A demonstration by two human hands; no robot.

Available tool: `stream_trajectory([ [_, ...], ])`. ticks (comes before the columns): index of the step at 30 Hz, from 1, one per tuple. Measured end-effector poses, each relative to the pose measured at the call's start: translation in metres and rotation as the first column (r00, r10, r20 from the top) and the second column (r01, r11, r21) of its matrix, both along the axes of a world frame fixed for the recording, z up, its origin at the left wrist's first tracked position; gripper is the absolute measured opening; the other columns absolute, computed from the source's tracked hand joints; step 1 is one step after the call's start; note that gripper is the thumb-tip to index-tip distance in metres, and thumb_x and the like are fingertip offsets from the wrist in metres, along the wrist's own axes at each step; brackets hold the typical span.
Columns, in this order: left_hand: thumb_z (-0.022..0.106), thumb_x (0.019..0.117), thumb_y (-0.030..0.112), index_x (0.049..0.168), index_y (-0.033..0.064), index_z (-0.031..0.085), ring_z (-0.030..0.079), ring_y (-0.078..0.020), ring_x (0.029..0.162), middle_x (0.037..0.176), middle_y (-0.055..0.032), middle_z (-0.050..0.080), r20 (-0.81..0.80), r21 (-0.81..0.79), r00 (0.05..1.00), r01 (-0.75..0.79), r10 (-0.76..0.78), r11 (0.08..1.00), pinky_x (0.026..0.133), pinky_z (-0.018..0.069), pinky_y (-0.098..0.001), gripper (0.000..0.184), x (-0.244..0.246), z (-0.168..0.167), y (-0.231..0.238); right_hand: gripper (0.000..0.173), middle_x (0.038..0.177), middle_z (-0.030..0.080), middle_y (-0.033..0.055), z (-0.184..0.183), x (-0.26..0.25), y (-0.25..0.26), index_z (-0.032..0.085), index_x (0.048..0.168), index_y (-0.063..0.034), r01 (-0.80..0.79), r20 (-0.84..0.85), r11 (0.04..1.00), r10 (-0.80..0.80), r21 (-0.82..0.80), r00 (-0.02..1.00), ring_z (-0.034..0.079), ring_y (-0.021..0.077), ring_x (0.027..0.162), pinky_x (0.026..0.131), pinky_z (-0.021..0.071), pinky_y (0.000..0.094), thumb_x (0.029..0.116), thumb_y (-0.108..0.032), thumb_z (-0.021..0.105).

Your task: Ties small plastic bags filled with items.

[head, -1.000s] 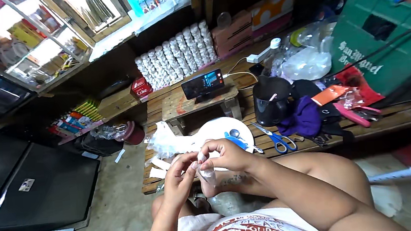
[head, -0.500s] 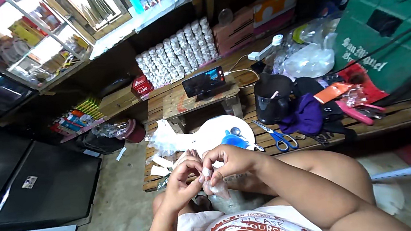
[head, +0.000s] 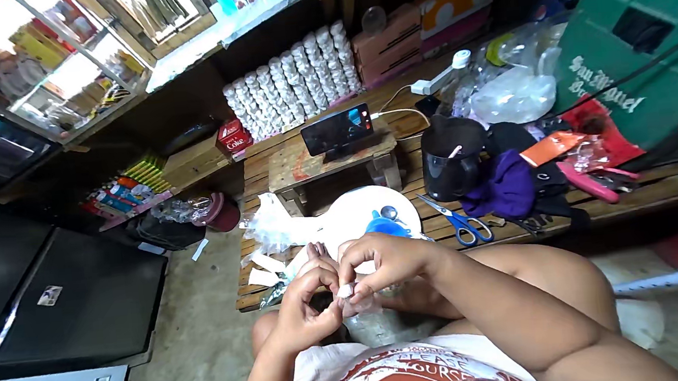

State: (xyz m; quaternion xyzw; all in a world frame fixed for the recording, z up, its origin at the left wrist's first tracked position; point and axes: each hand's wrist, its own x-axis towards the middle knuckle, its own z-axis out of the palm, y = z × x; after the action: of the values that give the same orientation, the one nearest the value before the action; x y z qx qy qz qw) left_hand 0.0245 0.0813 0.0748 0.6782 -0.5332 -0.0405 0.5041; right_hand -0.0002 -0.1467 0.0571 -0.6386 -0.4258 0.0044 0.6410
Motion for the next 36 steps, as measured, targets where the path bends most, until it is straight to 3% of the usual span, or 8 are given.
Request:
stream_trajectory([
  [11, 0.065, 0.0947, 0.023, 0.094, 0.0113, 0.06, 0.058, -0.0033, 0.097, 0.092, 0.0024, 0.061, 0.021, -0.001, 0.999, -0.036, 0.036, 0.999, 0.096, 0.0456, -0.025, 0.013, -0.001, -0.002, 0.0, 0.019, 0.092, 0.067, -0.0018, -0.001, 0.001, -0.002, 0.075, 0.094, -0.0012, 0.082, -0.029, 0.997, -0.082, 0.005, 0.996, 0.057, -0.0024, 0.095, 0.085, 0.0456, 0.015, 0.0895, -0.02, 0.075],
  [19, 0.065, 0.0951, 0.023, 0.095, 0.0116, 0.061, 0.06, -0.0017, 0.098, 0.094, 0.0039, 0.062, 0.02, -0.027, 0.993, -0.116, 0.116, 0.993, 0.091, 0.0504, -0.023, 0.012, 0.002, -0.002, 0.0, 0.012, 0.088, 0.07, -0.0047, 0.005, -0.003, 0.004, 0.078, 0.092, -0.0055, 0.28, -0.017, 0.96, -0.279, 0.027, 0.96, 0.057, -0.0026, 0.092, 0.084, 0.0459, 0.0165, 0.0879, -0.016, 0.074],
  [24, 0.068, 0.0899, 0.019, 0.092, 0.0141, 0.06, 0.061, -0.0033, 0.095, 0.094, 0.0053, 0.061, 0.101, -0.067, 0.96, -0.257, 0.263, 0.964, 0.083, 0.0549, -0.0231, 0.009, 0.0, 0.0, -0.004, 0.009, 0.087, 0.071, -0.0034, 0.003, -0.006, 0.015, 0.078, 0.09, -0.0087, 0.496, 0.045, 0.864, -0.501, 0.09, 0.864, 0.063, 0.0045, 0.09, 0.083, 0.0526, 0.0229, 0.0816, -0.01, 0.077],
  [28, 0.069, 0.0877, 0.016, 0.091, 0.0134, 0.059, 0.06, -0.005, 0.089, 0.089, 0.0035, 0.06, 0.212, -0.148, 0.903, -0.348, 0.373, 0.926, 0.08, 0.0536, -0.0228, 0.011, -0.003, -0.003, -0.012, 0.009, 0.089, 0.073, -0.0012, 0.0, -0.004, 0.028, 0.076, 0.091, -0.0072, 0.641, 0.115, 0.747, -0.662, 0.173, 0.74, 0.064, 0.0074, 0.091, 0.086, 0.0522, 0.0255, 0.0831, -0.01, 0.075],
  [31, 0.069, 0.0917, 0.015, 0.096, 0.01, 0.062, 0.061, -0.0065, 0.087, 0.089, -0.0003, 0.062, 0.272, -0.167, 0.862, -0.395, 0.427, 0.903, 0.08, 0.0534, -0.022, 0.01, -0.008, -0.013, -0.015, 0.008, 0.091, 0.073, 0.0026, -0.005, -0.007, 0.033, 0.075, 0.092, -0.0037, 0.674, 0.107, 0.709, -0.701, 0.206, 0.705, 0.067, 0.0079, 0.092, 0.086, 0.0563, 0.0245, 0.0856, -0.008, 0.074],
  [36, 0.065, 0.0952, 0.012, 0.111, 0.0069, 0.071, 0.062, -0.0074, 0.091, 0.095, -0.0049, 0.064, 0.288, -0.153, 0.862, -0.388, 0.417, 0.909, 0.086, 0.0534, -0.0222, 0.018, -0.011, -0.021, -0.012, 0.009, 0.096, 0.073, 0.0029, -0.004, -0.002, 0.024, 0.073, 0.095, -0.0018, 0.64, 0.032, 0.728, -0.666, 0.245, 0.746, 0.069, 0.0057, 0.095, 0.089, 0.0576, 0.0239, 0.0859, -0.003, 0.073],
])
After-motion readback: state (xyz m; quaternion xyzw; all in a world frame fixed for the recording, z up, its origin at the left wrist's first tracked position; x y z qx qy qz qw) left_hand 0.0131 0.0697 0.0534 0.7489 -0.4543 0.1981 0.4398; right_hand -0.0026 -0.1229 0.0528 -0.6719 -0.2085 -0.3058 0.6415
